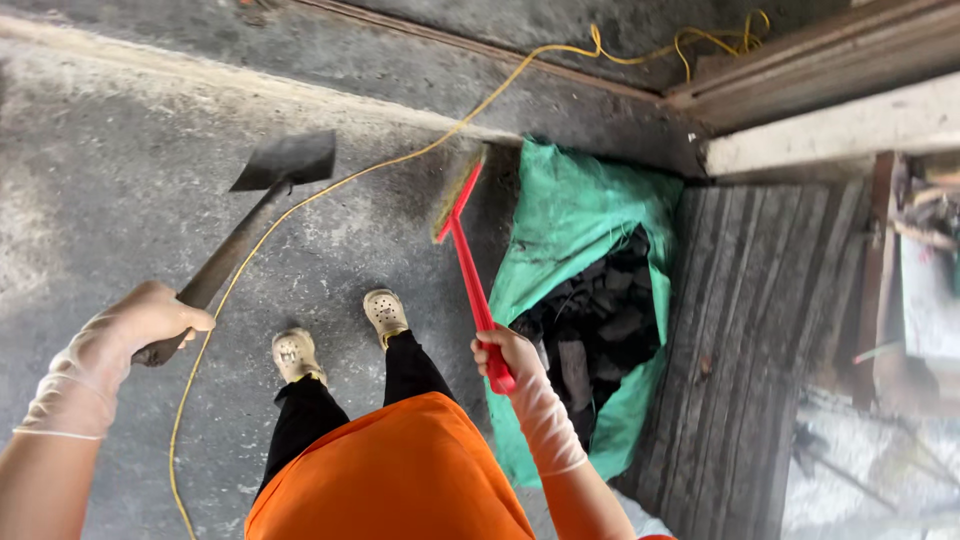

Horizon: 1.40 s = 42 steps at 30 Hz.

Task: The person sweeps a concrete floor using a red broom and a metal dustpan, gathering debris into a green sack. They move around an outdoor area with a charcoal grill and various tools, sweeping different sections of the ground.

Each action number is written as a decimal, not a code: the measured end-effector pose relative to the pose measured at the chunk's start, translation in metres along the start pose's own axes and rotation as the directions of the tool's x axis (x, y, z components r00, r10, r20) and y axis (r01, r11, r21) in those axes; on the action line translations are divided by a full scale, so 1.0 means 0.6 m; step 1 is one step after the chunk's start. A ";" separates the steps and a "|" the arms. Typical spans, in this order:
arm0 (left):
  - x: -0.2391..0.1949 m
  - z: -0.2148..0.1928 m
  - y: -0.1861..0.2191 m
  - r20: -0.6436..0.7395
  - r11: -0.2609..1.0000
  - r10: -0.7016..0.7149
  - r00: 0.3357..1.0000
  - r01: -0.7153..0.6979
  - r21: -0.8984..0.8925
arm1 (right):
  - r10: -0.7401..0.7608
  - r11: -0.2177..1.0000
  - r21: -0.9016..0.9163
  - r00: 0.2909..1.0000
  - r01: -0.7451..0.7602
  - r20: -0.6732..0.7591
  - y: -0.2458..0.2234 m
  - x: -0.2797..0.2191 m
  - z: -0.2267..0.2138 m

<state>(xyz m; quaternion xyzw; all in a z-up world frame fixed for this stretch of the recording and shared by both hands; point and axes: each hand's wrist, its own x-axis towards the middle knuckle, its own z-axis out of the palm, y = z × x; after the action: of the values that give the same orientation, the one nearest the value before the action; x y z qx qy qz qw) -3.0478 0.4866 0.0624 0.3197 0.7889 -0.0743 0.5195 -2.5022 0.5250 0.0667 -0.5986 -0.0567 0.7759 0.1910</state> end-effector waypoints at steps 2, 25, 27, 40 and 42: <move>0.003 -0.020 0.023 -0.004 0.977 0.045 0.999 -0.043 0.210 | -0.062 0.997 -0.058 0.996 0.059 -0.057 0.021 -0.050 0.021; 0.113 0.063 0.264 0.201 0.563 0.402 0.893 -0.414 0.715 | 0.038 0.759 0.625 0.944 0.186 -0.327 0.256 0.250 0.186; 0.133 0.070 0.281 0.161 0.539 0.434 0.886 -0.399 0.742 | 0.231 0.490 0.870 0.955 0.050 -0.185 0.210 0.285 0.191; 0.392 0.005 0.167 0.467 0.988 0.095 0.879 -0.025 -0.155 | 0.158 0.342 0.915 0.947 0.214 -0.281 -0.056 0.482 0.332; 0.409 -0.019 0.147 0.509 0.977 0.201 0.837 -0.133 -0.167 | 0.131 0.337 0.911 0.947 0.237 -0.295 -0.127 0.531 0.338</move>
<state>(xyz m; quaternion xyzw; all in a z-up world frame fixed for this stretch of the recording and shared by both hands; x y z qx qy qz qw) -3.0682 0.6657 -0.1264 0.3222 0.5899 -0.0634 0.7377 -2.7445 0.7398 -0.1421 -0.4925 0.4114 0.5525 0.5320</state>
